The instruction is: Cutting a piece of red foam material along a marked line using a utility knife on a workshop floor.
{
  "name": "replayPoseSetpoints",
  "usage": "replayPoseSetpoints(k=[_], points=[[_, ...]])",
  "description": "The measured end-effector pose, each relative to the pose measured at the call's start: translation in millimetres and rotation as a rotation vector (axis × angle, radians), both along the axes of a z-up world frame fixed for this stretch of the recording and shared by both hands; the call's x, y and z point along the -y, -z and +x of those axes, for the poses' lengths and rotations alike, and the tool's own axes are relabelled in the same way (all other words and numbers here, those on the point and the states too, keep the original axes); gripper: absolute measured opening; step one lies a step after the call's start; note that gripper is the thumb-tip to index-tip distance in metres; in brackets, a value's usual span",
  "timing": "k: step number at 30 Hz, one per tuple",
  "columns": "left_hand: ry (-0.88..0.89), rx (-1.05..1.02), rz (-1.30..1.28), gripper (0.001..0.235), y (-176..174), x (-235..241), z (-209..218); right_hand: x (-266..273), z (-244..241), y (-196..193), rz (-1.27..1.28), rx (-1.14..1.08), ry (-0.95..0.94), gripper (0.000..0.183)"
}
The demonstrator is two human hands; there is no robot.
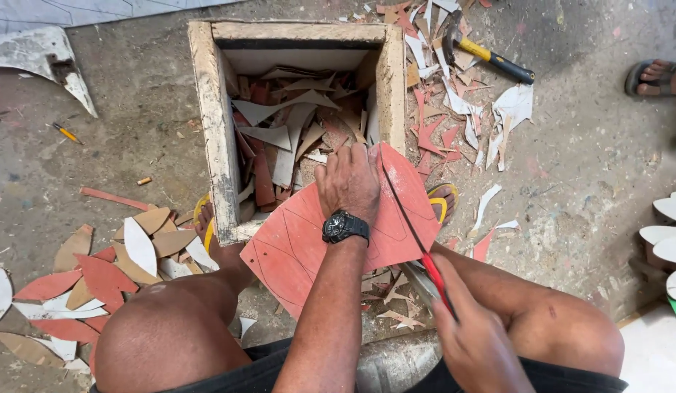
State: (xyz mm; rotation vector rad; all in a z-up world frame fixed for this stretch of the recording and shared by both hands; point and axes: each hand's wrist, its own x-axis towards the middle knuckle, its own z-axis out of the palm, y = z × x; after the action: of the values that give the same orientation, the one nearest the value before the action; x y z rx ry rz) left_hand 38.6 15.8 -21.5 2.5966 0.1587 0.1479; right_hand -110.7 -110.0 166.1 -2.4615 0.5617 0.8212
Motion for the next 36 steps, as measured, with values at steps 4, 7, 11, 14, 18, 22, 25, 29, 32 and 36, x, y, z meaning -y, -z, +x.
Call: replayPoseSetpoints(k=[4,7,11,14,18,22,25,29,32,36], points=[[0.020,-0.045,-0.010,0.041,-1.6,-0.9,1.3,-18.8,41.5,13.0,0.071,-0.039,-0.040,0.066],[0.016,-0.075,-0.002,0.042,-2.6,2.2,4.2,-17.0,46.7,-0.5,-0.005,-0.194,0.055,0.069],[0.039,0.012,0.028,0.036,-6.9,3.4,1.6,-11.7,35.6,1.0,0.069,-0.046,0.077,0.066],[0.028,-0.018,0.026,0.034,-4.7,0.0,0.0,-21.8,32.5,7.0,0.081,-0.029,0.078,0.066],[0.042,-0.006,0.034,0.035,-4.1,0.4,-6.0,-17.6,27.9,13.5,0.138,0.089,0.021,0.065],[0.022,0.009,0.014,0.036,-8.4,-1.5,1.0,-30.5,41.8,-26.7,0.169,0.121,-0.025,0.062],[0.078,-0.088,-0.013,0.036,-9.1,-1.5,2.9,-34.4,30.5,-63.3,0.172,0.157,0.041,0.060],[0.034,0.081,0.050,0.033,-5.7,1.4,2.8,20.7,-65.2,-17.6,0.049,0.168,0.069,0.062],[0.038,0.047,0.052,0.031,1.7,-0.2,-3.3,-2.9,-25.9,-44.1,0.082,0.060,0.110,0.064],[0.050,-0.020,0.041,0.033,5.1,1.9,1.4,-34.7,49.1,-9.7,0.085,-0.160,0.135,0.058]])
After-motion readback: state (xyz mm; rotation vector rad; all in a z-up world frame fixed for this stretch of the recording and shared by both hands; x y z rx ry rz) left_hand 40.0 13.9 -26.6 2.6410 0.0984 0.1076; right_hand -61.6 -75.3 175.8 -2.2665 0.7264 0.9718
